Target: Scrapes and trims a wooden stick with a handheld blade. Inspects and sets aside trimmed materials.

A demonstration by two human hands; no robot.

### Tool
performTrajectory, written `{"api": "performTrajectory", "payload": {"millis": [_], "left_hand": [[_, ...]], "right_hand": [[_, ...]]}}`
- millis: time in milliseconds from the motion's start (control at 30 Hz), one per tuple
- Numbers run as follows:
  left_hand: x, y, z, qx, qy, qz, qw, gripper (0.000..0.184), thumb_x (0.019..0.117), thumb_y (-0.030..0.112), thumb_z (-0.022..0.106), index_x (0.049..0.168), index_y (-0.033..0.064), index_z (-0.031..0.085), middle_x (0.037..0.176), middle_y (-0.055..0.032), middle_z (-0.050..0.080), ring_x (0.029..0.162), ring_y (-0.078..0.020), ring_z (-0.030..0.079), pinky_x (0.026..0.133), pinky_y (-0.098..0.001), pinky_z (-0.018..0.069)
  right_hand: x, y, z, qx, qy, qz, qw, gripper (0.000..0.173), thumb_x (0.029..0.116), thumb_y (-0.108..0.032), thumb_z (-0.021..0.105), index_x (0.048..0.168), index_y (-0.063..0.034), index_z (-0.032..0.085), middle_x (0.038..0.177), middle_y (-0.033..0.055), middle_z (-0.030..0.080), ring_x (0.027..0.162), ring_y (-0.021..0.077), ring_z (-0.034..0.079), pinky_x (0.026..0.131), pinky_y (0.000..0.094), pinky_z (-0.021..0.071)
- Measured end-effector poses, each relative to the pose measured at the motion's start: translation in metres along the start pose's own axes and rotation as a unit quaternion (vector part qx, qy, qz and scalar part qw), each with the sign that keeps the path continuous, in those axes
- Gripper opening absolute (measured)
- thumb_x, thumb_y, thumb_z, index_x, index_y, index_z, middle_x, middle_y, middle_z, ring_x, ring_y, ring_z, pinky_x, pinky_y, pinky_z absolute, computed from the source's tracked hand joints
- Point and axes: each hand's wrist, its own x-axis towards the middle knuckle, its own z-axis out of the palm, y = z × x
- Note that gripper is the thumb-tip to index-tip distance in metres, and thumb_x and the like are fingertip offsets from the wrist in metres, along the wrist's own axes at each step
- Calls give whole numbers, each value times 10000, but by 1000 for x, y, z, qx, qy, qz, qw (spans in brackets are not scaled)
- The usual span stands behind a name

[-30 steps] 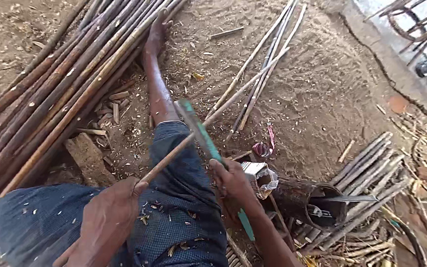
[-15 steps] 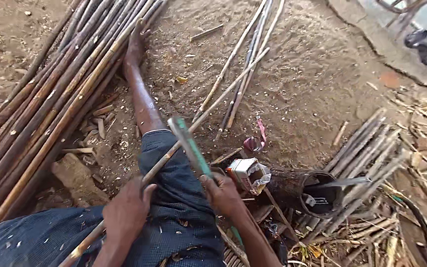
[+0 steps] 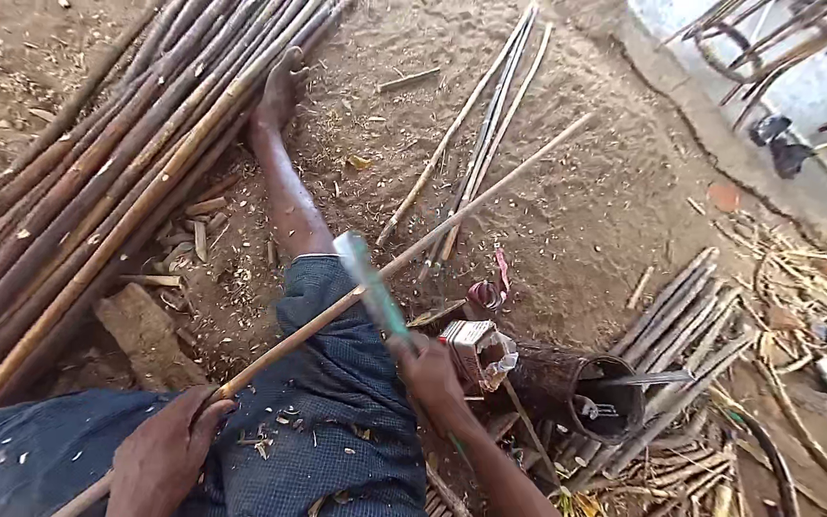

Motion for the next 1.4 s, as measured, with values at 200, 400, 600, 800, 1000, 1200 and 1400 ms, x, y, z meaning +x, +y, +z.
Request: {"api": "performTrajectory", "payload": {"millis": [200,400,600,800,1000,1200,1400], "left_hand": [[-4,-4,3,-3,6,-11,1000,602,995,652,355,1115,195,727,819,-33,701,683,-265,689,552,-551,519],[10,-7,-4,-13,-53,-24,998,576,1007,645,315,1028,225,710,696,21,621,608,-218,631,524,-511,493],[10,-5,-9,-34,-114,-55,991,436,1060,518,410,1093,213,721,813,-23,695,776,-253,696,695,-574,545],[17,-21,-10,-82,-110,-34,990,404,964,605,569,1075,238,694,731,42,640,645,-156,633,611,-468,542],[18,-24,-4,-75,-102,-9,992,436,969,632,480,1014,257,698,679,84,615,583,-120,609,536,-431,521],[20,-24,-5,-61,-88,-13,994,447,960,640,477,1011,256,701,677,82,615,578,-124,611,527,-436,519],[1,-4,6,-1,38,-3,999,532,952,607,543,1091,127,725,858,-82,705,692,-310,684,576,-569,522]], "right_hand": [[5,17,-6,35,62,36,997,622,1002,-701,435,989,-111,633,622,92,546,474,240,526,443,447,472],[0,-1,-24,-47,15,6,999,578,1017,-624,499,1057,-77,681,718,139,611,601,307,601,554,543,515],[-18,-11,-13,-151,-50,-79,984,468,1007,-561,560,939,-123,709,715,91,647,667,288,659,619,565,541],[-8,0,-12,-80,5,-22,997,486,1047,-516,511,1030,-63,686,713,125,633,619,300,634,585,556,543],[2,14,-24,3,72,45,996,622,1009,-687,439,988,-94,627,617,93,550,460,244,529,432,447,485],[-4,2,-24,-74,14,17,997,557,1024,-606,501,1020,-82,690,693,128,611,580,295,599,542,532,514],[-21,-19,-12,-160,-99,-47,981,475,1000,-601,541,971,-153,695,761,73,652,717,266,665,655,546,548]]}}
